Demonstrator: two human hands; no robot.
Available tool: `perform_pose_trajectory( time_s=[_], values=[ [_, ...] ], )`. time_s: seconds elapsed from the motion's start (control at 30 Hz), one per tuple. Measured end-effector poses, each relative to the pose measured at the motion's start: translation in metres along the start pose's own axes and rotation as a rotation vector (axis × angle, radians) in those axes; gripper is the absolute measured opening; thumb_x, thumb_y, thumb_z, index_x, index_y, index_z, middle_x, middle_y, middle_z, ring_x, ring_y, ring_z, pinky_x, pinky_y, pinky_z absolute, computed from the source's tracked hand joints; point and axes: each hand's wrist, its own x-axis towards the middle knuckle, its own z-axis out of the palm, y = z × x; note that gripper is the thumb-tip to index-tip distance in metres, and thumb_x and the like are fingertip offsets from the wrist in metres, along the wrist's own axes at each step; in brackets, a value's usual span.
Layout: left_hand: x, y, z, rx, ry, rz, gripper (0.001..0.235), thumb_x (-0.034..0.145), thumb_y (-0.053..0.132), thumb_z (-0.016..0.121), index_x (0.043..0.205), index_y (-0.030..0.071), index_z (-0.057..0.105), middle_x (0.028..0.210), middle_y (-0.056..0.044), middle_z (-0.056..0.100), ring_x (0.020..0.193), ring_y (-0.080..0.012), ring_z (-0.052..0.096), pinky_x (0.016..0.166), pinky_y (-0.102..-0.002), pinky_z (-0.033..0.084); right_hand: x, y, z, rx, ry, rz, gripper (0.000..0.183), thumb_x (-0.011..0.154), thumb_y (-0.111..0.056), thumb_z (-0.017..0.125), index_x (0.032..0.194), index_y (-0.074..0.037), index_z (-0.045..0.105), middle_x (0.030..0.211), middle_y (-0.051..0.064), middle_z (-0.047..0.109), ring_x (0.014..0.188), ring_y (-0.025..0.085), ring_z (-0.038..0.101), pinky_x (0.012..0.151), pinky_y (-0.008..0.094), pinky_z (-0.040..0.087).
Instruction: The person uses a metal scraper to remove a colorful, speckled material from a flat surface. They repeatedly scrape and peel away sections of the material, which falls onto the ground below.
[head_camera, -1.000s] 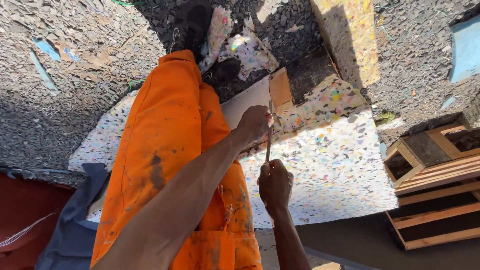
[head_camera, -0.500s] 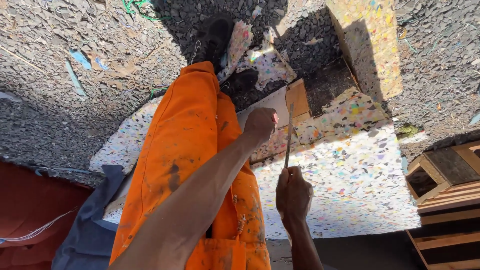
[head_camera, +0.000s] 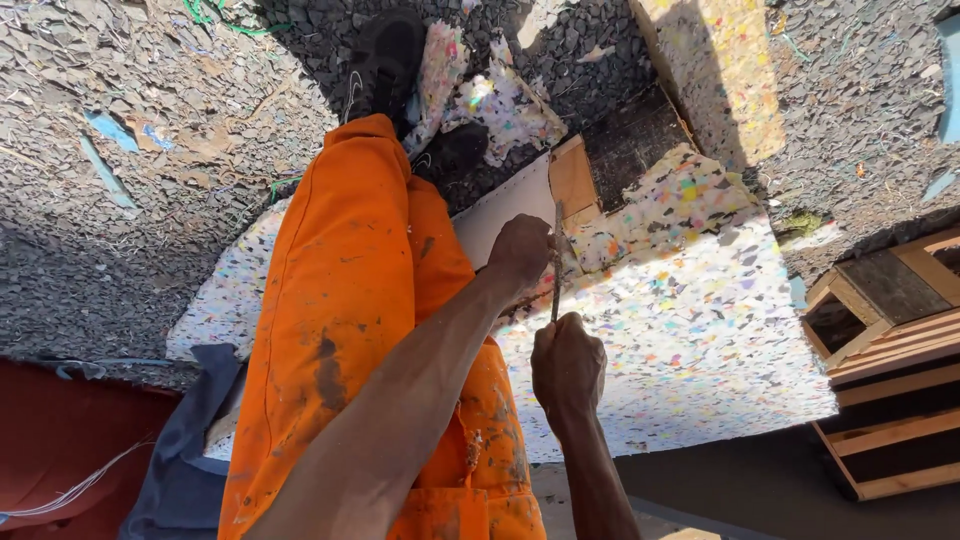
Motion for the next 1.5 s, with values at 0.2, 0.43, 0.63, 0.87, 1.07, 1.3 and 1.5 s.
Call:
perform_pose_trajectory(
  time_s=[0.2,0.43,0.63,0.87,1.07,1.3,1.5],
  values=[
    [0.021,-0.021,0.024,-0.052,-0.050,-0.038,0.023,0.102,0.007,0.089,0.091,0.024,0.101,0.090,-0.018,0.094,0.091,-0.0445,0.095,0.074,-0.049,0.079,0.002,0.002,0.018,0.159,-0.013,0.071,0.027,0.119,-0.025,0.058,0.101,-0.009,0.071,0.080,0.030,0.082,0.085,0.056,0.090,0.069,0.061,0.068],
    [0.046,-0.060,0.057,-0.162,-0.108,-0.144,0.023,0.091,0.003,0.098,0.110,0.017,0.102,0.093,-0.018,0.093,0.099,-0.0417,0.095,0.085,-0.050,0.083,-0.026,-0.003,0.054,0.137,0.037,0.047,0.025,0.124,-0.038,0.056,0.114,-0.016,0.061,0.096,0.036,0.081,0.102,0.064,0.088,0.077,0.067,0.069],
    [0.035,-0.066,0.057,-0.211,0.049,-0.136,0.006,0.105,0.014,0.099,0.107,0.016,0.104,0.093,-0.023,0.092,0.092,-0.0437,0.093,0.076,-0.048,0.079,0.006,0.003,0.102,0.178,0.063,0.063,0.021,0.122,-0.032,0.059,0.106,-0.018,0.057,0.077,0.028,0.081,0.082,0.052,0.090,0.065,0.055,0.066],
    [0.052,-0.099,0.049,-0.067,-0.041,0.035,0.020,0.111,0.031,0.089,0.104,0.018,0.103,0.097,-0.022,0.094,0.098,-0.0495,0.091,0.080,-0.053,0.076,-0.053,0.007,0.186,-0.291,-0.248,-0.018,0.028,0.122,-0.024,0.067,0.144,-0.011,0.080,0.144,0.039,0.078,0.113,0.055,0.092,0.101,0.068,0.078],
    [0.095,-0.144,0.118,-0.029,0.125,0.109,0.028,0.113,0.031,0.083,0.091,0.021,0.096,0.080,-0.011,0.085,0.088,-0.0323,0.086,0.073,-0.041,0.066,0.021,-0.020,0.154,0.474,-0.241,0.457,0.027,0.119,-0.044,0.052,0.117,-0.025,0.072,0.108,0.004,0.100,0.125,0.031,0.095,0.115,0.046,0.051],
    [0.062,-0.158,0.082,0.709,0.176,0.415,0.036,0.119,0.025,0.076,0.086,0.017,0.089,0.085,-0.007,0.083,0.097,-0.0239,0.087,0.076,-0.029,0.062,-0.067,-0.021,0.218,0.267,-0.333,0.337,0.054,0.126,-0.059,0.039,0.126,-0.028,0.083,0.118,0.026,0.095,0.106,0.039,0.091,0.120,0.062,0.064],
    [0.066,-0.148,0.067,0.281,0.017,0.059,0.038,0.101,0.045,0.084,0.064,0.046,0.077,0.059,0.016,0.073,0.071,-0.0191,0.087,0.062,-0.033,0.072,0.018,-0.020,0.238,-0.138,-0.252,0.051,0.023,0.117,-0.036,0.069,0.132,-0.021,0.079,0.115,0.016,0.087,0.112,0.045,0.092,0.102,0.056,0.068]
  ],
)
